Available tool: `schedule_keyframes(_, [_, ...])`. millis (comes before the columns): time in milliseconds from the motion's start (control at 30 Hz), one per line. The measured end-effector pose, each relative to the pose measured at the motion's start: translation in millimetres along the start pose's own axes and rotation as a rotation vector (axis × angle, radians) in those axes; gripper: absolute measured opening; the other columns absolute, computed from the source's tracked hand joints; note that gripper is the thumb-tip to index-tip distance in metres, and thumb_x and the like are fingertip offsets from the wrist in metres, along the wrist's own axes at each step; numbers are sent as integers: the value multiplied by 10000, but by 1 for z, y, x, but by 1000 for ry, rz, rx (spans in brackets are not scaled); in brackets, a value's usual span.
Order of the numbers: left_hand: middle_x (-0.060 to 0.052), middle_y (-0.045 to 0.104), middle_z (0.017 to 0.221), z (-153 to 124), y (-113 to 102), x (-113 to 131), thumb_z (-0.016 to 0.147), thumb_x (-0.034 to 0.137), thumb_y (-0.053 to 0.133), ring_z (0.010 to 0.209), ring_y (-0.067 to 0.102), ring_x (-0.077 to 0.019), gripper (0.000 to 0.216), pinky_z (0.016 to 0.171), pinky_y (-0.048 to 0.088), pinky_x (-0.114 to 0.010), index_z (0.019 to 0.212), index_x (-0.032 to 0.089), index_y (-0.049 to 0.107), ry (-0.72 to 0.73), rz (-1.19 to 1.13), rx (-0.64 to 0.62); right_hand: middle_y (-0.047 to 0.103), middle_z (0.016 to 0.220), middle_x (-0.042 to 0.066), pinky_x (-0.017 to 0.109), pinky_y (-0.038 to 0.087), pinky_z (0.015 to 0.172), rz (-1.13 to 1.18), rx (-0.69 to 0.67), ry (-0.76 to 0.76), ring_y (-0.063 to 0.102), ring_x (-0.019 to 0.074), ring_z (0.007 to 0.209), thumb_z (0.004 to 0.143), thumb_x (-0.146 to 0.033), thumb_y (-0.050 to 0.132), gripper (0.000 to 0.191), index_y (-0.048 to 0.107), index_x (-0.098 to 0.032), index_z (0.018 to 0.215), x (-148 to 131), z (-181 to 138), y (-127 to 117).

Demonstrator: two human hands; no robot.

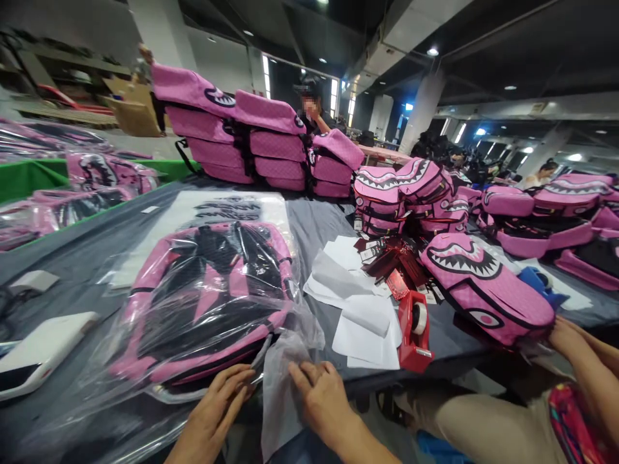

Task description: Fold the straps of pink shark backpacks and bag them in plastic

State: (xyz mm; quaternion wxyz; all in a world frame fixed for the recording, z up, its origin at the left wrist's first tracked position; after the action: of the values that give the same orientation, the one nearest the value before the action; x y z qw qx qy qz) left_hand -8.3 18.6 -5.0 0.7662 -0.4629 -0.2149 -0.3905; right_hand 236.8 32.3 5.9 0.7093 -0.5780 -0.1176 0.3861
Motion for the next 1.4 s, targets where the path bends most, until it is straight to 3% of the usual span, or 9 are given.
schedule_keyframes(133, [-29, 682, 1277, 9, -8, 6, 1030, 174, 358, 1105, 713, -154, 460, 1008, 569, -280, 1426, 320, 543, 310, 366, 11, 723, 1143, 82, 354, 539, 983, 177, 141, 52, 671, 213, 1105, 752, 36, 494, 587, 591, -211, 1276, -8, -16, -19])
schedule_keyframes(300, [20, 697, 1363, 51, -2, 12, 1060, 223, 365, 1366, 527, -156, 412, 1303, 147, -357, 1364, 281, 637, 944, 600, -208, 693, 1147, 125, 396, 573, 934, 171, 385, 253, 662, 249, 1073, 925, -125, 525, 373, 574, -187, 1290, -13, 5, -5])
schedule_keyframes(400, [-15, 756, 1233, 62, 17, 1, 1034, 262, 477, 1339, 556, -173, 294, 1255, 296, -375, 1181, 221, 729, 1127, 547, -441, 704, 1079, 136, 433, 574, 876, 57, 433, 475, 674, 288, 1011, 974, -277, 567, 203, 638, -193, 1145, -3, 20, 25])
schedule_keyframes(833, [-116, 782, 1127, 77, -8, 35, 960, 98, 555, 1115, 710, -203, 284, 1149, 506, -389, 1218, 107, 673, 1216, 244, -470, 515, 596, -23, 252, 384, 556, 796, 324, 827, 487, 143, 582, 960, -729, 425, 587, 537, -207, 716, -16, 10, 54])
schedule_keyframes(1000, [-123, 780, 1143, 84, -6, 44, 958, 71, 540, 1176, 699, -205, 256, 1209, 437, -451, 1174, 125, 667, 1205, 171, -568, 553, 596, -11, 236, 416, 538, 884, 154, 670, 512, 152, 600, 944, -602, 506, 489, 583, -204, 672, -33, -8, 68])
schedule_keyframes(1100, [-147, 751, 1241, 89, -14, 49, 968, 38, 490, 1286, 643, -197, 322, 1191, 431, -376, 1247, 112, 633, 1212, 161, -547, 670, 692, -6, 227, 461, 545, 751, 43, 422, 597, 174, 649, 924, -423, 602, 259, 695, -229, 780, -34, -22, 39])
schedule_keyframes(1200, [-138, 762, 1219, 91, -23, 52, 973, 46, 495, 1257, 662, -187, 379, 1178, 413, -343, 1332, 109, 600, 1208, 161, -534, 719, 840, 62, 279, 546, 649, 283, 317, 486, 662, 205, 727, 973, -248, 511, 242, 741, -211, 1036, -19, -16, -15])
schedule_keyframes(1300, [-120, 751, 1255, 86, -26, 52, 972, 51, 508, 1239, 674, -206, 492, 1131, 463, -344, 1452, 158, 535, 1175, 199, -530, 645, 1298, 192, 472, 533, 998, -44, 531, 367, 630, 316, 1178, 936, -323, 636, 536, 562, -188, 1449, -7, 27, -58])
schedule_keyframes(1400, [-53, 717, 1339, 80, -20, 42, 985, 81, 498, 1209, 692, -192, 602, 1060, 533, -287, 1539, 309, 446, 877, 89, -541, 707, 1173, 139, 384, 551, 928, -10, 444, 167, 665, 274, 1076, 910, -420, 721, 556, 604, -231, 1420, 3, 87, -75])
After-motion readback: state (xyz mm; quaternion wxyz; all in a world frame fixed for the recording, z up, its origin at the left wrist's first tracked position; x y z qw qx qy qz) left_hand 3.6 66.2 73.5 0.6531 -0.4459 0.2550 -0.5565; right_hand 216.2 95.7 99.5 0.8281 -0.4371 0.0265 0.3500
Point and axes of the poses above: each hand's wrist, its own z-axis towards the middle knuckle, its own y-axis out of the palm, x = y × z, the point moved 1 cm from there along z, towards the middle knuckle
